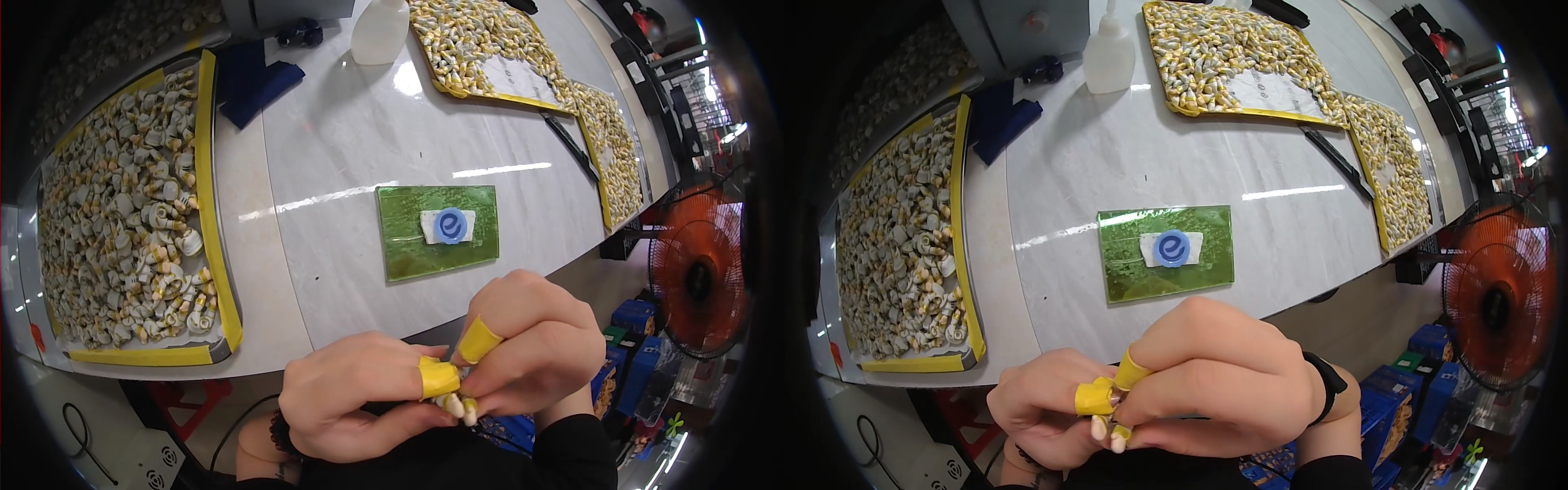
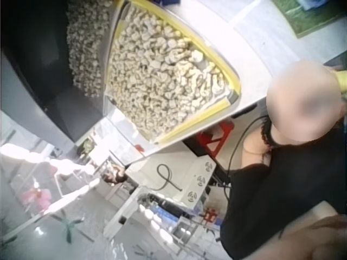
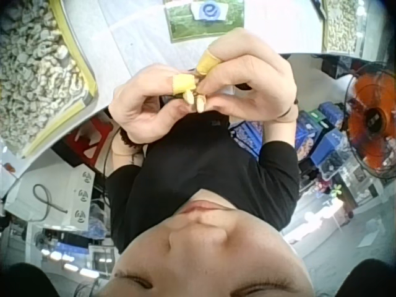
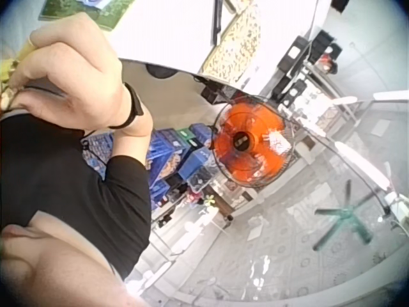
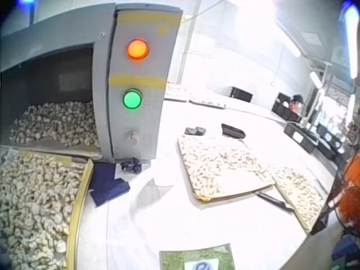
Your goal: The person repeatedly picks small white and yellow components from trays, applies a substance from a bottle, and assembles them by hand. They place the assembled units into a yellow tray on the left. The process is repetitive and involves careful hand manipulation of small parts.
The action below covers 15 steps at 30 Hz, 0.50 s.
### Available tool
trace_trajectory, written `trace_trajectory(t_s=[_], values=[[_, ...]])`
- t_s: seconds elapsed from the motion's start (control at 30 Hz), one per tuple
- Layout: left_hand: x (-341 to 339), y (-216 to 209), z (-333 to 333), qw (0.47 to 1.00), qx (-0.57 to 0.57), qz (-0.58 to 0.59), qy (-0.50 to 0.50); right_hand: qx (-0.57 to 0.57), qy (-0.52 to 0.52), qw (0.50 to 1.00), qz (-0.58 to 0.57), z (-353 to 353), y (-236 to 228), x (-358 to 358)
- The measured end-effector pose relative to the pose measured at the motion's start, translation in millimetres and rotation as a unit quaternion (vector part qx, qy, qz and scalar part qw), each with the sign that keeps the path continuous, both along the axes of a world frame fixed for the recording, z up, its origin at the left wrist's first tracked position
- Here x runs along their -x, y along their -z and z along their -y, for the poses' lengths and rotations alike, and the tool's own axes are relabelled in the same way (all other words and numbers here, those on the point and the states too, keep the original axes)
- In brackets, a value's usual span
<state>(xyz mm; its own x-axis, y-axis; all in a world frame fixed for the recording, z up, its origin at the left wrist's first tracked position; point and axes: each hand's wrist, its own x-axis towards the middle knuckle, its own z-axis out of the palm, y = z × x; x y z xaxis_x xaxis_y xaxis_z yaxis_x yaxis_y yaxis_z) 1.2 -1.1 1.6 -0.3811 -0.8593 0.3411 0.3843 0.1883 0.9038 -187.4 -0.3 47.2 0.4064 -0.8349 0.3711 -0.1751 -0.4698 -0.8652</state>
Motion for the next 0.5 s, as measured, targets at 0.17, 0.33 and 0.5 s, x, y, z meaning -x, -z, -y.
trace_trajectory(t_s=[0.17,0.33,0.5], values=[[1.5,-1.4,-6.9,0.997,-0.068,-0.035,-0.023,-0.074,-0.036,0.996,0.031,2.5,2.2,5.4],[5.4,-1.2,-8.5,0.993,-0.093,-0.064,-0.041,-0.132,-0.058,0.987,0.076,5.3,6.4,2.7],[-0.8,-5.1,-1.9,0.995,-0.095,-0.010,0.037,-0.209,-0.157,0.962,0.079,10.8,2.3,9.9]])
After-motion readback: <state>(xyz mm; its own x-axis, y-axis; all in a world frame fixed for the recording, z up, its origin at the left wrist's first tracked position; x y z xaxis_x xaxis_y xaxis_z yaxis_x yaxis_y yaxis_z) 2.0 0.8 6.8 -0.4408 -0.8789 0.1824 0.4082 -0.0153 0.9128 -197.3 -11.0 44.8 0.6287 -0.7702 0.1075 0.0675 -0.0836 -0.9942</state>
